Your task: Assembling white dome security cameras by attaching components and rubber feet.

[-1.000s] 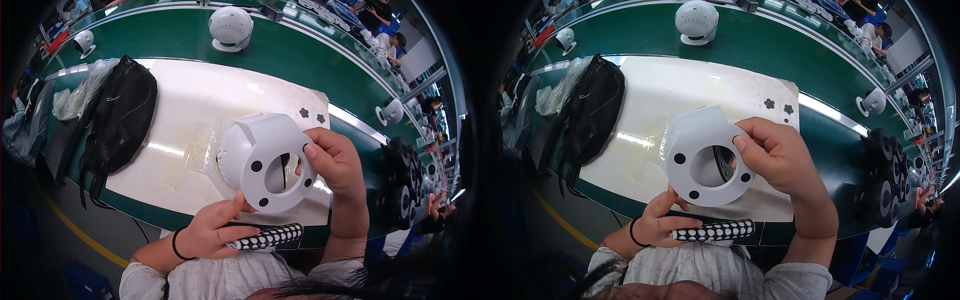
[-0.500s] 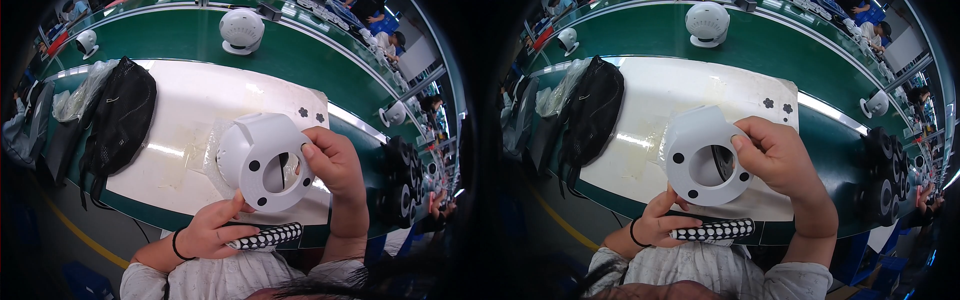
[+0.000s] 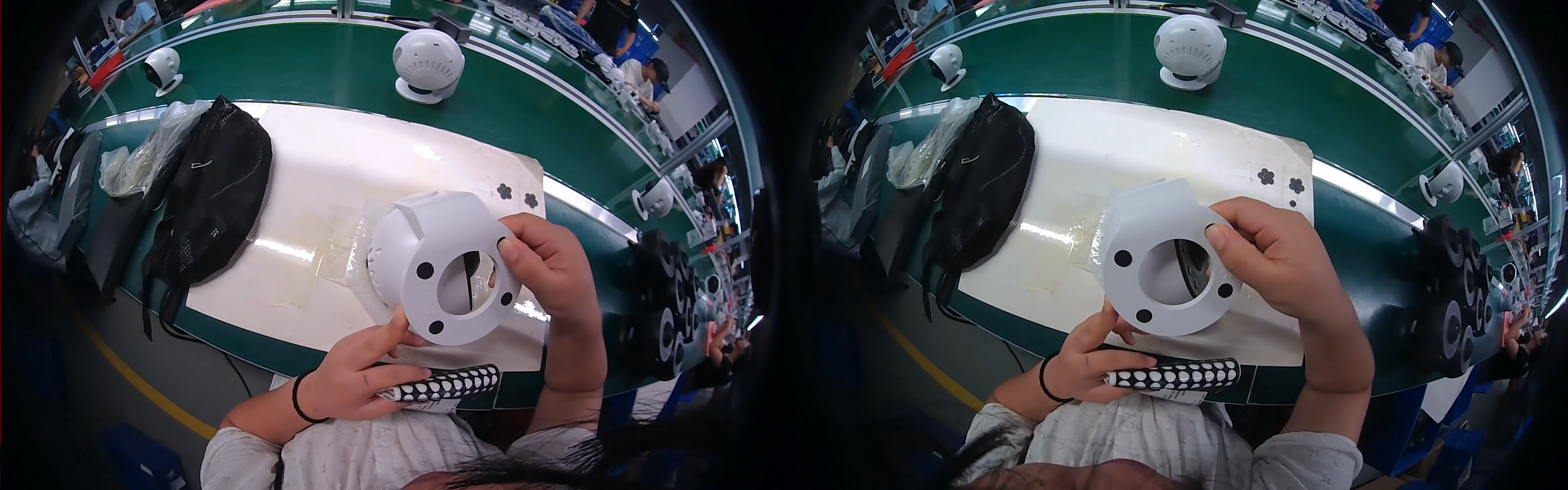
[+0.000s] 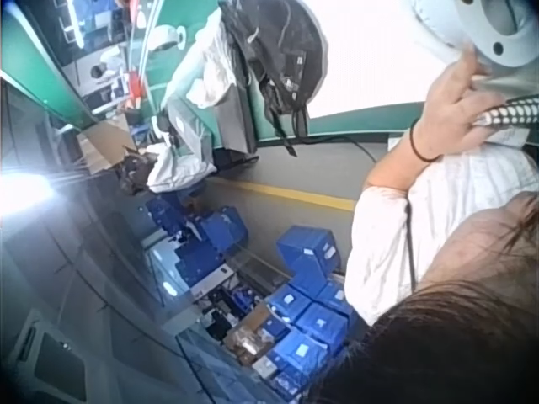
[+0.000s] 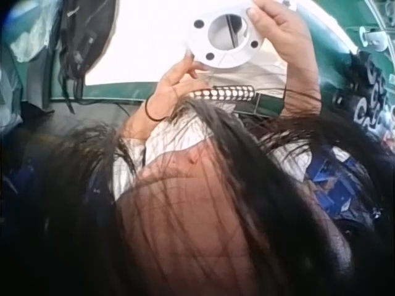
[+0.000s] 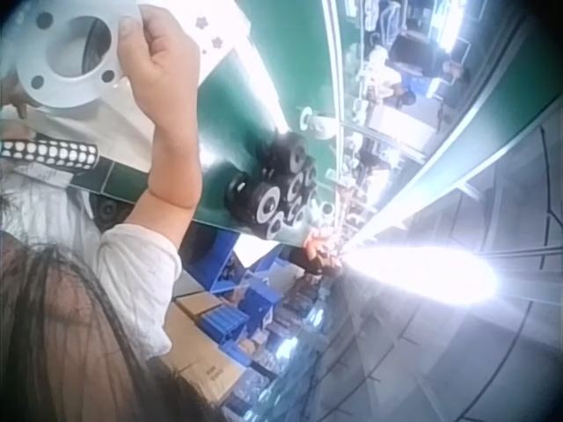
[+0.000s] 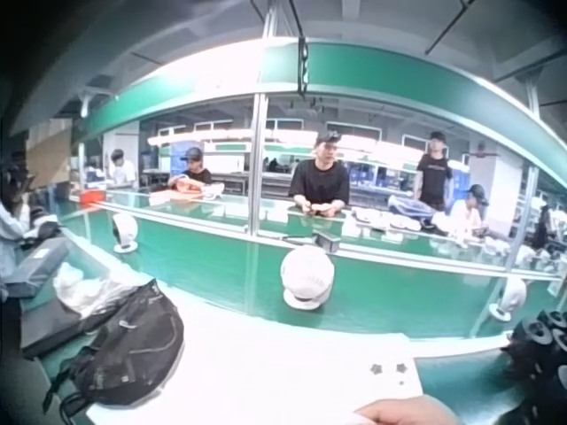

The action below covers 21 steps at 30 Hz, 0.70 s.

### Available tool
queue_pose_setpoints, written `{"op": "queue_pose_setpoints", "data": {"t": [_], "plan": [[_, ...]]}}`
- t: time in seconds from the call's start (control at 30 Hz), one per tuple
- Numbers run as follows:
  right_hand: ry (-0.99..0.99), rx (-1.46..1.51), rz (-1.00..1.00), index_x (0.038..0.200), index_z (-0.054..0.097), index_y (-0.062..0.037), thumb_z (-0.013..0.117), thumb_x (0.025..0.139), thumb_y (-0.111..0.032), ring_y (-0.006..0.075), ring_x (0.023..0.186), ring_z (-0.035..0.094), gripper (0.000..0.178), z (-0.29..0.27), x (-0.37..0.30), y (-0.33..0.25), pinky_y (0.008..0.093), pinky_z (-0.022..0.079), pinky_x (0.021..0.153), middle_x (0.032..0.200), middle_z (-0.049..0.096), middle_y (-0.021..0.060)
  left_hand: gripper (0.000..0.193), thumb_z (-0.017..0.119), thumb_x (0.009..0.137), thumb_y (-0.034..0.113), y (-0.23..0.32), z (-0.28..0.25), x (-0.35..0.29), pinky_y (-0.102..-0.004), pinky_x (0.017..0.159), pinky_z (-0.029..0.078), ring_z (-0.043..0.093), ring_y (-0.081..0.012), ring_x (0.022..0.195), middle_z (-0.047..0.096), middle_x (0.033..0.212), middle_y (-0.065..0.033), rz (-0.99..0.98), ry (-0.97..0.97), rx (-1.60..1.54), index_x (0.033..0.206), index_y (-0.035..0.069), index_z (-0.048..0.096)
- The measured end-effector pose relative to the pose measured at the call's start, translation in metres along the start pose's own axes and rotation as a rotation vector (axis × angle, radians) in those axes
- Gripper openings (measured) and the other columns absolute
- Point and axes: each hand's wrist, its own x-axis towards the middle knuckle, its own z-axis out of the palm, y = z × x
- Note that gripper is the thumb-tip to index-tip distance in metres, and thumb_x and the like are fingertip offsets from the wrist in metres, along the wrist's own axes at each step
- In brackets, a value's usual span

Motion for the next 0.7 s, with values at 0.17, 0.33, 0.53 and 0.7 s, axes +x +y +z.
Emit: {"op": "queue_pose_setpoints", "data": {"t": [0.17,0.33,0.53,0.7], "plan": [[0.025,0.004,0.052,0.093,0.056,0.0031,0.050,0.083,-0.014,0.0035,0.064,0.047,0.021,0.004,0.000,-0.004,0.0179,0.038,0.056,0.072,0.055,0.0001,0.032,0.066,0.059,0.005,0.001,-0.001,0.000,-0.0275,0.066,0.047,0.056,-0.0260,0.093,0.022,0.137,-0.0195,-0.023,0.006,-0.012,0.090,0.007,0.063],[0.056,-0.076,0.020,0.092,0.056,0.0028,0.050,0.083,-0.013,0.0031,0.061,0.046,0.020,0.007,0.000,-0.001,0.0182,0.038,0.054,0.069,0.054,-0.0003,0.033,0.067,0.058,0.005,0.001,-0.002,0.001,-0.0277,0.066,0.047,0.056,-0.0257,0.094,0.022,0.137,-0.0189,-0.020,0.007,-0.006,0.090,0.007,0.063],[0.092,-0.130,-0.022,0.092,0.055,0.0025,0.049,0.082,-0.014,0.0034,0.059,0.046,0.020,0.010,-0.002,-0.002,0.0190,0.038,0.053,0.067,0.054,-0.0001,0.029,0.068,0.060,0.005,0.002,-0.002,0.001,-0.0278,0.065,0.047,0.056,-0.0263,0.094,0.023,0.136,-0.0180,-0.030,0.013,0.006,0.089,0.006,0.062],[0.147,-0.301,-0.109,0.092,0.055,0.0021,0.049,0.082,-0.015,0.0054,0.058,0.046,0.021,0.014,-0.002,-0.002,0.0208,0.039,0.052,0.066,0.054,0.0003,0.029,0.069,0.060,0.006,0.002,0.000,0.000,-0.0270,0.064,0.047,0.056,-0.0262,0.092,0.024,0.136,-0.0175,-0.042,0.031,0.004,0.089,0.005,0.062]]}}
